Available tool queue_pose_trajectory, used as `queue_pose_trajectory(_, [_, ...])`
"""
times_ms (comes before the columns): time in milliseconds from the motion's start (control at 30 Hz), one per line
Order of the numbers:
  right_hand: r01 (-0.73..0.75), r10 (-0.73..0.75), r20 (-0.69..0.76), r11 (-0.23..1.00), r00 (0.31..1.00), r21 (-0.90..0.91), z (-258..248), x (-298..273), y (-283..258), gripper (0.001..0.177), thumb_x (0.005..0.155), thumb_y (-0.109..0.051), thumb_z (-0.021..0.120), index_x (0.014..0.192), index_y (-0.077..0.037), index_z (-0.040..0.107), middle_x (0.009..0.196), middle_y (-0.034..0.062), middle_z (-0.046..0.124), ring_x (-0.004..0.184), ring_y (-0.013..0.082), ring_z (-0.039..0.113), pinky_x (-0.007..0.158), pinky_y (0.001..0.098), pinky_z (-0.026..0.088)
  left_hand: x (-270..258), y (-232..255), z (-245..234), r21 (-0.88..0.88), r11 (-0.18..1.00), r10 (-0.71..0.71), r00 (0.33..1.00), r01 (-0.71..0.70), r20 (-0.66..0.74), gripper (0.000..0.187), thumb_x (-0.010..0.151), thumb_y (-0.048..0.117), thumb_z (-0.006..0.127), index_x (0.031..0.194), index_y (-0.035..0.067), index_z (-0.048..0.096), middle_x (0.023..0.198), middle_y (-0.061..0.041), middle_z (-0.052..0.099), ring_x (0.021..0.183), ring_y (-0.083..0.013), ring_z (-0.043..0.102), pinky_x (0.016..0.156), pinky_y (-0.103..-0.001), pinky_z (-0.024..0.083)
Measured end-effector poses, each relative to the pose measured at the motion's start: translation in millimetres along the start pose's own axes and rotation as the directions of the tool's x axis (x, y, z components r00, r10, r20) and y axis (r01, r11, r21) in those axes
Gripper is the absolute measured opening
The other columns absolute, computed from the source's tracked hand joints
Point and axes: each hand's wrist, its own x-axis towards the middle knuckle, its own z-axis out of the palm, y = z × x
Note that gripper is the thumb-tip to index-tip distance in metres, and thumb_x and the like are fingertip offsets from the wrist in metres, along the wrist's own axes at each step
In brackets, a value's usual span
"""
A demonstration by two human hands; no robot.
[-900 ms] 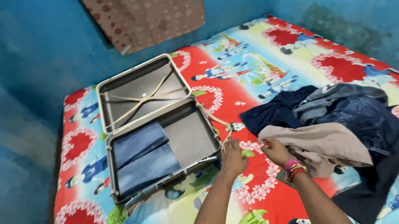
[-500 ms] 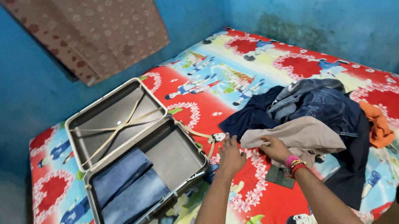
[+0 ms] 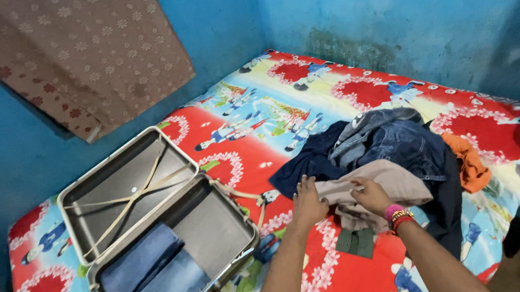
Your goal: The person picks up denim trousers from a bed, unfolds them, smooths the fabric with their hands, and places them into an open suitcase.
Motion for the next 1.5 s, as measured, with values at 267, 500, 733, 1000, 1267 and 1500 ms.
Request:
queue_pose_trajectory(267, [0.102, -0.103, 0.016, 0.993, 0.995, 0.060, -51.9, 51.9, 52.9, 0.052, 0.086, -0.020, 0.069, 0.134, -0.003, 0.063, 0.128, 0.0176, 0.071, 0.109, 0.0288, 0.073, 0.093, 0.0383, 0.057, 72.0, 48.0, 44.2, -0.090, 0.994, 0.050, 0.996, -0.057, -0.078, 0.083, 0.085, 0.023, 0.073, 0.153, -0.002, 0.033, 0.158, -0.027, 0.039, 0.146, -0.0464, 0.036, 0.116, -0.054, 0.038])
queue_pose_trajectory(500, [0.137, -0.138, 0.062, 0.990, 0.989, 0.017, -106.2, 130.7, 77.5, 0.049, 0.088, -0.023, 0.073, 0.132, -0.005, 0.066, 0.122, 0.0159, 0.074, 0.108, 0.0248, 0.074, 0.093, 0.0361, 0.057, 135.1, 91.7, 77.4, -0.156, 0.986, -0.081, 0.988, 0.060, -0.131, 0.087, 0.084, 0.023, 0.077, 0.153, -0.002, 0.030, 0.156, -0.029, 0.038, 0.144, -0.0440, 0.037, 0.114, -0.048, 0.039])
queue_pose_trajectory(733, [0.180, -0.191, 0.073, 0.974, 0.979, 0.137, -133.0, 190.1, 95.8, 0.044, 0.089, -0.021, 0.071, 0.130, -0.005, 0.067, 0.119, 0.0139, 0.074, 0.098, 0.0223, 0.073, 0.083, 0.0358, 0.058, 171.7, 117.1, 92.7, -0.127, 0.992, -0.024, 0.983, 0.000, -0.184, 0.085, 0.083, 0.022, 0.078, 0.150, -0.004, 0.035, 0.151, -0.030, 0.044, 0.143, -0.0443, 0.041, 0.117, -0.048, 0.038])
queue_pose_trajectory(1000, [0.047, -0.058, 0.060, 0.986, 0.996, 0.163, -139.6, 231.3, 106.9, 0.044, 0.092, -0.020, 0.069, 0.133, -0.006, 0.067, 0.119, 0.0114, 0.074, 0.089, 0.0288, 0.069, 0.078, 0.0409, 0.056, 206.3, 126.0, 77.3, -0.055, 0.998, -0.023, 0.993, 0.017, -0.114, 0.081, 0.082, 0.020, 0.076, 0.148, -0.004, 0.037, 0.148, -0.027, 0.049, 0.137, -0.0450, 0.047, 0.108, -0.052, 0.046])
queue_pose_trajectory(1267, [0.214, -0.215, -0.016, 0.963, 0.977, 0.164, -113.7, 283.3, 118.8, 0.039, 0.091, -0.019, 0.070, 0.126, 0.000, 0.069, 0.113, 0.0128, 0.076, 0.104, 0.0198, 0.071, 0.093, 0.0331, 0.054, 248.5, 105.4, 76.6, -0.097, 0.994, -0.062, 0.995, 0.054, -0.079, 0.083, 0.080, 0.021, 0.077, 0.149, -0.003, 0.036, 0.145, -0.026, 0.051, 0.136, -0.0451, 0.048, 0.107, -0.052, 0.045])
queue_pose_trajectory(1500, [0.211, -0.218, 0.024, 0.963, 0.976, 0.168, -89.4, 303.8, 127.7, 0.039, 0.089, -0.018, 0.072, 0.125, -0.005, 0.070, 0.108, 0.0099, 0.075, 0.099, 0.0170, 0.069, 0.088, 0.0334, 0.055, 272.6, 63.8, 111.2, -0.248, 0.966, -0.101, 0.987, 0.068, -0.123, 0.081, 0.083, 0.020, 0.074, 0.150, -0.006, 0.037, 0.142, -0.035, 0.052, 0.136, -0.0482, 0.049, 0.115, -0.047, 0.042])
